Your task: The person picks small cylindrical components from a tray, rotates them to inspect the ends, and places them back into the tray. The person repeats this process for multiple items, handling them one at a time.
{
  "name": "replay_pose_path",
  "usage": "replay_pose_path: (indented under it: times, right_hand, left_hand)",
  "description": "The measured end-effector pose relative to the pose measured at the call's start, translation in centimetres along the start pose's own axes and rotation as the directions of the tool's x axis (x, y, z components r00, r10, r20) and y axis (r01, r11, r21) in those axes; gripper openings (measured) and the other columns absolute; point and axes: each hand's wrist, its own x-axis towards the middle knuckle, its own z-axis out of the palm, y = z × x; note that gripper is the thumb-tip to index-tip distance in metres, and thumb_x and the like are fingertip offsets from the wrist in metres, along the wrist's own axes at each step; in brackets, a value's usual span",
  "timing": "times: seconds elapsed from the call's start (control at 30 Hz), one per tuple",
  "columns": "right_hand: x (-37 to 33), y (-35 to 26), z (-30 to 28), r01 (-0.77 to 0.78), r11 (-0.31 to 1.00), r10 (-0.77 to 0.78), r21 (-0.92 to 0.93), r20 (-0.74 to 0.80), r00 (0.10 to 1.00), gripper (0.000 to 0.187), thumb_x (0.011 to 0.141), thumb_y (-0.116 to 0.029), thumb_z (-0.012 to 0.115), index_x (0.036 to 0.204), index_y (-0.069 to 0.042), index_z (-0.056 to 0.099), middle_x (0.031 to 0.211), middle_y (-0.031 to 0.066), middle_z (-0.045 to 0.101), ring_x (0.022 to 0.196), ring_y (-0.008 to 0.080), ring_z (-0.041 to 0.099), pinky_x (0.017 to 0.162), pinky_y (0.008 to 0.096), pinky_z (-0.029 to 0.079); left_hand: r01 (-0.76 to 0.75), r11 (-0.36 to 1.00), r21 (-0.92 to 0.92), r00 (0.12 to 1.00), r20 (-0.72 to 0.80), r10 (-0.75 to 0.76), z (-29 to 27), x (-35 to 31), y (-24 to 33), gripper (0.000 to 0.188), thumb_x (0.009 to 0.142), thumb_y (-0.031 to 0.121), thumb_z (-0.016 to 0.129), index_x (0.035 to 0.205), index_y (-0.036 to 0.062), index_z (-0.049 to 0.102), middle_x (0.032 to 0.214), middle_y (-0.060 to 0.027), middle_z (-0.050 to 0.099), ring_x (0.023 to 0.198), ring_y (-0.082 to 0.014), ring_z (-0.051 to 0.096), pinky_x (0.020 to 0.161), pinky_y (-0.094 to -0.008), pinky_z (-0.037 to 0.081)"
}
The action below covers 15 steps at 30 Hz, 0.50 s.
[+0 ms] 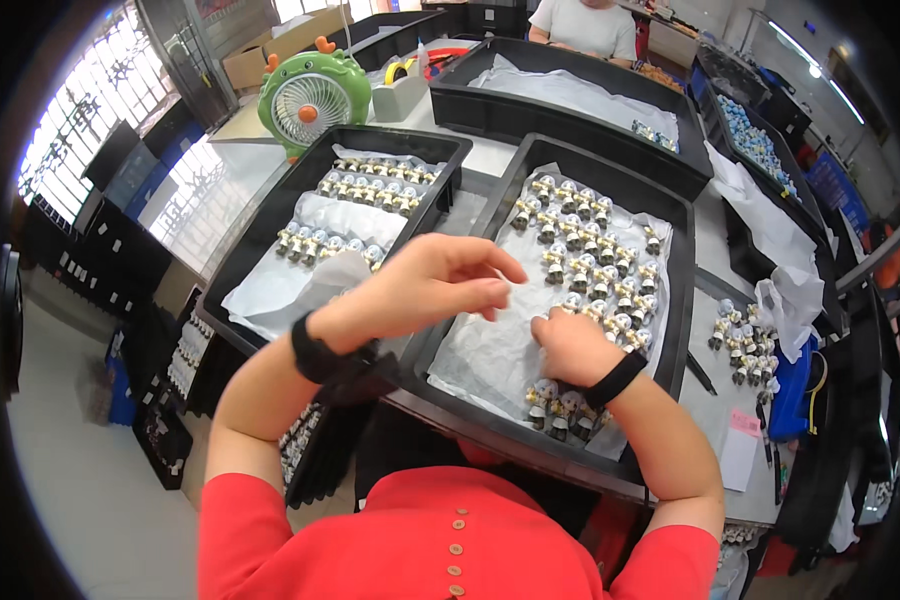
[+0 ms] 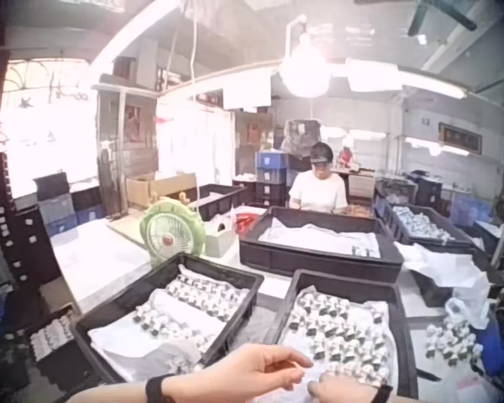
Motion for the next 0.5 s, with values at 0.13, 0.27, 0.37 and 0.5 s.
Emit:
replay_pose_path:
  times: [0.13, 0.27, 0.37, 0.5]
  right_hand:
    - [0.6, -0.3, -0.9, 0.045, 0.987, -0.028, 0.155, -0.112, 0.993, 0.029, 0.068, -0.01, 0.064, 0.095, -0.003, 0.057, 0.091, 0.0176, 0.056, 0.085, 0.0356, 0.059, 0.074, 0.0426, 0.049]
    - [1.2, -2.9, -4.4, 0.2, 0.835, 0.076, 0.512, -0.468, 0.88, 0.04, 0.071, -0.008, 0.07, 0.108, -0.005, 0.056, 0.1, 0.0107, 0.057, 0.084, 0.0239, 0.06, 0.073, 0.0329, 0.049]
    - [1.6, -3.0, -4.3, 0.294, 0.798, 0.136, 0.526, -0.633, 0.762, 0.047, 0.07, -0.006, 0.073, 0.113, -0.007, 0.053, 0.105, 0.0061, 0.059, 0.082, 0.0158, 0.059, 0.072, 0.0279, 0.048]
    - [1.7, -2.7, -3.8, 0.348, 0.76, 0.152, 0.549, -0.671, 0.726, 0.05, 0.07, -0.005, 0.074, 0.115, -0.008, 0.052, 0.108, 0.0054, 0.06, 0.086, 0.0148, 0.06, 0.072, 0.0274, 0.048]
  left_hand:
    - [-0.059, 0.983, -0.172, 0.994, -0.099, 0.042, 1.1, 2.3, -3.1, 0.025, 0.09, 0.013, 0.059, 0.112, 0.0007, 0.058, 0.095, -0.0045, 0.064, 0.087, -0.0098, 0.061, 0.077, -0.0239, 0.049]
    - [-0.044, 0.991, -0.126, 0.967, -0.254, 0.01, 0.0, 2.4, -6.3, 0.036, 0.09, 0.014, 0.06, 0.123, 0.0021, 0.052, 0.116, -0.0092, 0.057, 0.098, -0.0114, 0.057, 0.081, -0.0261, 0.048]
    - [-0.017, 0.938, -0.346, 0.982, -0.183, -0.049, 0.5, 2.1, -5.5, 0.05, 0.088, 0.013, 0.063, 0.134, 0.0064, 0.042, 0.127, -0.0124, 0.049, 0.104, -0.0135, 0.055, 0.083, -0.0267, 0.048]
    - [-0.056, 0.951, -0.304, 0.985, -0.173, 0.002, 1.9, 1.2, -4.1, 0.068, 0.084, 0.01, 0.069, 0.14, 0.0103, 0.031, 0.132, -0.0156, 0.041, 0.103, -0.0144, 0.056, 0.085, -0.0277, 0.049]
